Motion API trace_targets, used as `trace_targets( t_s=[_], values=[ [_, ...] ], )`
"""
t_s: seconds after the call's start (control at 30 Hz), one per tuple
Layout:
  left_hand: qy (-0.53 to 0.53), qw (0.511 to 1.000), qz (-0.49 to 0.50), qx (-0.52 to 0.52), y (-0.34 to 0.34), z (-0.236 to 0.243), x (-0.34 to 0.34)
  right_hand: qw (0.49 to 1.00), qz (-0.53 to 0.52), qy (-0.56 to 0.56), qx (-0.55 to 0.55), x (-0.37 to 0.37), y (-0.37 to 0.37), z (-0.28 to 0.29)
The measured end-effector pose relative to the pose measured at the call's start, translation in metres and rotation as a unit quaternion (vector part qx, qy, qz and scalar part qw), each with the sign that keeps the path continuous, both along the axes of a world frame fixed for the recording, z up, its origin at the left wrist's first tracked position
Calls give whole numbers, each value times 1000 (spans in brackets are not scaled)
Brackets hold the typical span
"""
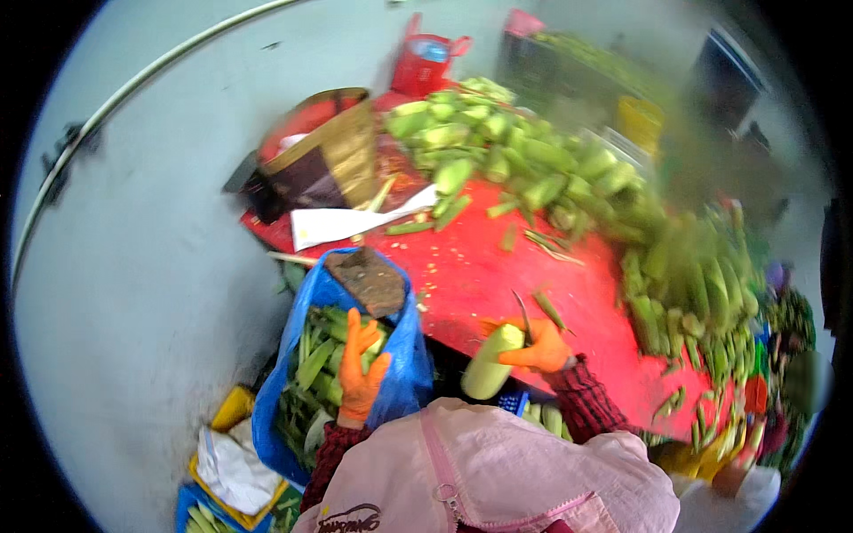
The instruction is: The person shucks ears of corn by hand, removing the husks and placing the shucked corn into a blue crate while discarding the husks onto a table.
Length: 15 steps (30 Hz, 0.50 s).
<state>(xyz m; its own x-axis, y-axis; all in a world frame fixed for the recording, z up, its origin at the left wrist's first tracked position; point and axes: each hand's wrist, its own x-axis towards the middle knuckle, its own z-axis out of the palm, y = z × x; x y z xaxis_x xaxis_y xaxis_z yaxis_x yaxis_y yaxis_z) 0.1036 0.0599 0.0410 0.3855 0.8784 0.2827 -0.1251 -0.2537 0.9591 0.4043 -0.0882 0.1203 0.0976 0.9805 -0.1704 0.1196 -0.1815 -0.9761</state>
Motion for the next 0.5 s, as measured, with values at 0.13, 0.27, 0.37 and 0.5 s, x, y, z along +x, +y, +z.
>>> trace_targets(
  t_s=[0.13, 0.27, 0.37, 0.5],
  values=[
    [-26, 993, -45, -106, 16, -35, 16, 934, -94, -241, -246, 40, -110, -16],
    [-9, 988, -53, -147, 19, -31, 33, 831, -71, -296, -466, 58, -179, -52],
    [-6, 984, -60, -166, 19, -37, 43, 872, -386, -70, -294, 79, -194, -82],
    [17, 983, -41, -177, 21, -35, 54, 872, -456, -80, -158, 147, -148, -77]
  ],
)
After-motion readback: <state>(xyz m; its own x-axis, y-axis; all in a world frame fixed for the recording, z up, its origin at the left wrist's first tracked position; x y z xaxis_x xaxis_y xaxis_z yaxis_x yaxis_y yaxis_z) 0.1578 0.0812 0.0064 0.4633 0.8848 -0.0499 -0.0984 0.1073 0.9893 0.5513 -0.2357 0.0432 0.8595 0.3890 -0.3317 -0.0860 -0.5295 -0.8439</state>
